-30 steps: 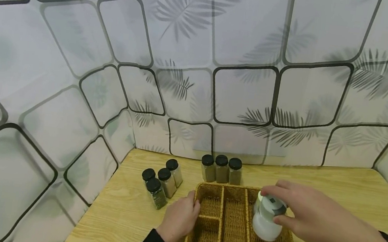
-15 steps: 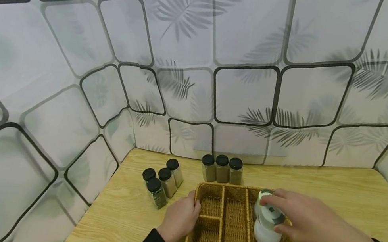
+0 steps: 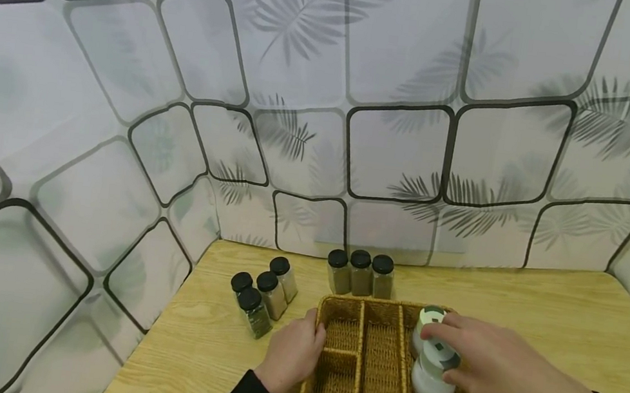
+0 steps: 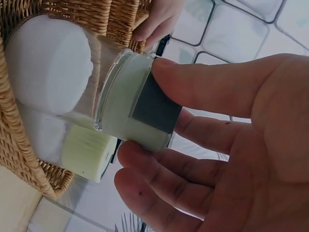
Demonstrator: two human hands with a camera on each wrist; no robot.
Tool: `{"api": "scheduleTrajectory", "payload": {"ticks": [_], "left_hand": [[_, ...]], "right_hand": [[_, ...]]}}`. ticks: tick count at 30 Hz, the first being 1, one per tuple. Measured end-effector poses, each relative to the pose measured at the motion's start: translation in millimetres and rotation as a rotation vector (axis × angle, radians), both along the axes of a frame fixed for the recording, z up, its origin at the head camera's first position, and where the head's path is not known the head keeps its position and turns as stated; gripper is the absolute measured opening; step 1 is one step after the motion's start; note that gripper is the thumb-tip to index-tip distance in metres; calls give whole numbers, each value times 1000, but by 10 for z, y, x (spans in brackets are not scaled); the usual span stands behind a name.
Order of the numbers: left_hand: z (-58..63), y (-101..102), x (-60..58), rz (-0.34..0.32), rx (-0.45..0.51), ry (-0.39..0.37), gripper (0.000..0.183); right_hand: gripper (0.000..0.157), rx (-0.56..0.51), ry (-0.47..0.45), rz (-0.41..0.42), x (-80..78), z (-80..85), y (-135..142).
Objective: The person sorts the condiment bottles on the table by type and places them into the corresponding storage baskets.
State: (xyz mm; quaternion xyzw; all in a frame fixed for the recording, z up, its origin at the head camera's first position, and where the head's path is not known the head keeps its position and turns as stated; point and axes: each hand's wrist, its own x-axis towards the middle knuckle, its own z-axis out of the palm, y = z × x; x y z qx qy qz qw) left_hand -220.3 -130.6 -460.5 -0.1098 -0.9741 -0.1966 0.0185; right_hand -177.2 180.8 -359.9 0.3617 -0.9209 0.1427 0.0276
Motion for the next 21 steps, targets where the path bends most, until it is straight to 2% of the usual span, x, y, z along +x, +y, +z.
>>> {"api": "scheduleTrajectory", "payload": {"ticks": [8, 21], "left_hand": [[8, 1, -5, 7, 13, -26, 42], [13, 11, 8, -6, 26, -27, 43]], "right_hand": [[49, 12, -69, -11, -32, -54, 11], [47, 15, -66, -9, -40, -166, 13]]}}
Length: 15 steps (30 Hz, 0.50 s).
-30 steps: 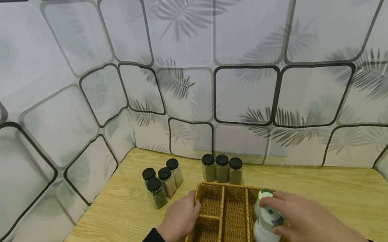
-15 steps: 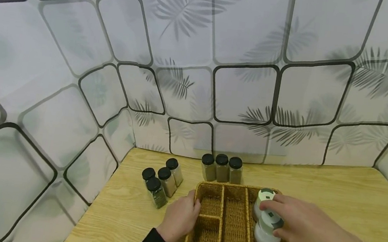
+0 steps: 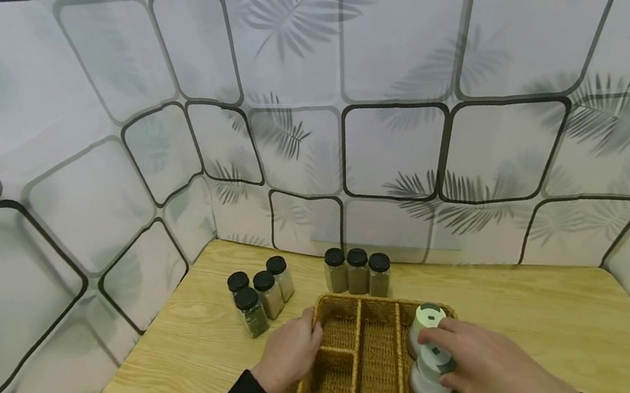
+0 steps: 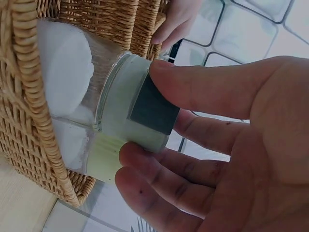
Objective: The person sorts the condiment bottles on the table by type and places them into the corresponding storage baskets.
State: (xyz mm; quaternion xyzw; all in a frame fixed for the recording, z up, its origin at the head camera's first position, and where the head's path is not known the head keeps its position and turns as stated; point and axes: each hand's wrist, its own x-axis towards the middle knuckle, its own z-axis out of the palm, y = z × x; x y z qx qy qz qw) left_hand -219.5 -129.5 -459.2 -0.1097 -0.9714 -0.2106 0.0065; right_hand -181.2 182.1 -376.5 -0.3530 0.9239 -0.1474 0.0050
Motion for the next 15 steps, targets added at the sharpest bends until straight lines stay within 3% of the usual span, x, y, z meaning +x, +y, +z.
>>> {"api": "scheduleTrajectory", "payload": {"ticks": [15], "left_hand": [[-26, -7, -16, 7, 7, -9, 44]], "right_hand": [[49, -6, -5, 6, 4, -67, -39]]}}
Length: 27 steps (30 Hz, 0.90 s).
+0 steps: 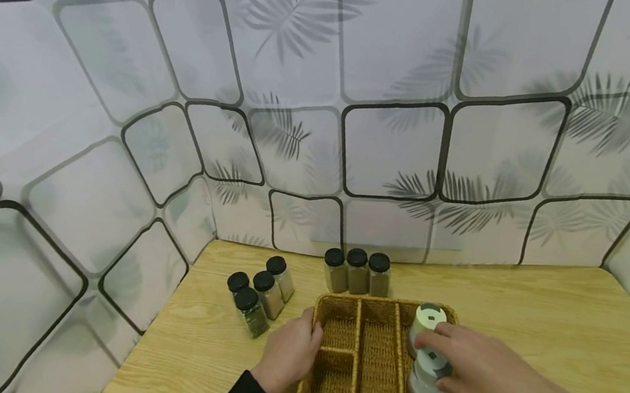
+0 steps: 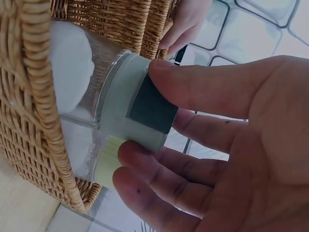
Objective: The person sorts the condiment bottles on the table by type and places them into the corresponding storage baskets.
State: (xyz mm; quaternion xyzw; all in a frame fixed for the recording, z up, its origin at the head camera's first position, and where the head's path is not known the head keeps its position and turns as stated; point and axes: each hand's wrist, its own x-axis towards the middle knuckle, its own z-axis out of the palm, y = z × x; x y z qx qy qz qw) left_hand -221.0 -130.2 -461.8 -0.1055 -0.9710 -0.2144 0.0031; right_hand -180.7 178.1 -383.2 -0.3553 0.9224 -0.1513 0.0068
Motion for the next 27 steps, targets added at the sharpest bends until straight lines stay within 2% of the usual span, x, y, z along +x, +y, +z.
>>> {"api": "scheduleTrajectory", "payload": {"ticks": [6, 20, 27], "left_hand": [[6, 2, 3, -1, 1, 5, 43], [8, 7, 3, 2, -8, 23, 43], [12, 4, 5, 2, -5, 19, 43]], "right_hand": [[48, -2, -2, -1, -5, 1, 2], [48, 7, -80, 7, -26, 22, 25], [46, 19, -64, 2, -19, 22, 17]]}}
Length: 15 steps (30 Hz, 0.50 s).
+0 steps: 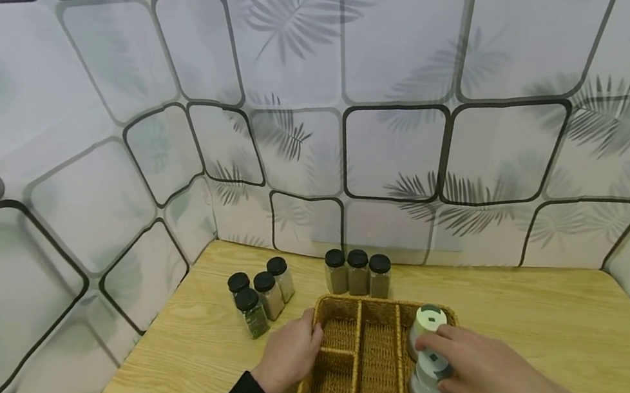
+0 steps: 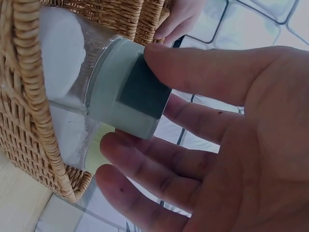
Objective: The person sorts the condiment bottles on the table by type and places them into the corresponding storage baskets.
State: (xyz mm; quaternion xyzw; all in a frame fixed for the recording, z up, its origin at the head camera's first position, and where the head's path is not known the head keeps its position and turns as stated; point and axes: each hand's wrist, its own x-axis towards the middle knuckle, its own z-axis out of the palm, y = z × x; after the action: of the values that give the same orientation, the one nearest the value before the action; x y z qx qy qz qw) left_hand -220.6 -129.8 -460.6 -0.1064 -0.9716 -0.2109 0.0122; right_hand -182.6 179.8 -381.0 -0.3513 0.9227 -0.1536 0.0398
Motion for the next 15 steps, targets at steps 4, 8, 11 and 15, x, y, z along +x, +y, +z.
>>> {"api": "scheduleTrajectory", "payload": {"ticks": [4, 8, 11, 15], "left_hand": [[-2, 3, 4, 2, 3, -9, 43], [-14, 3, 3, 3, 6, -18, 44], [-22, -1, -4, 2, 7, -17, 44], [-28, -3, -12, 2, -1, 8, 43]], "right_hand": [[44, 3, -20, -26, 12, -13, -15], [43, 6, -39, -48, 17, -19, -38], [42, 4, -42, -54, 18, -22, -46], [41, 1, -14, -52, 20, -21, -51]]}}
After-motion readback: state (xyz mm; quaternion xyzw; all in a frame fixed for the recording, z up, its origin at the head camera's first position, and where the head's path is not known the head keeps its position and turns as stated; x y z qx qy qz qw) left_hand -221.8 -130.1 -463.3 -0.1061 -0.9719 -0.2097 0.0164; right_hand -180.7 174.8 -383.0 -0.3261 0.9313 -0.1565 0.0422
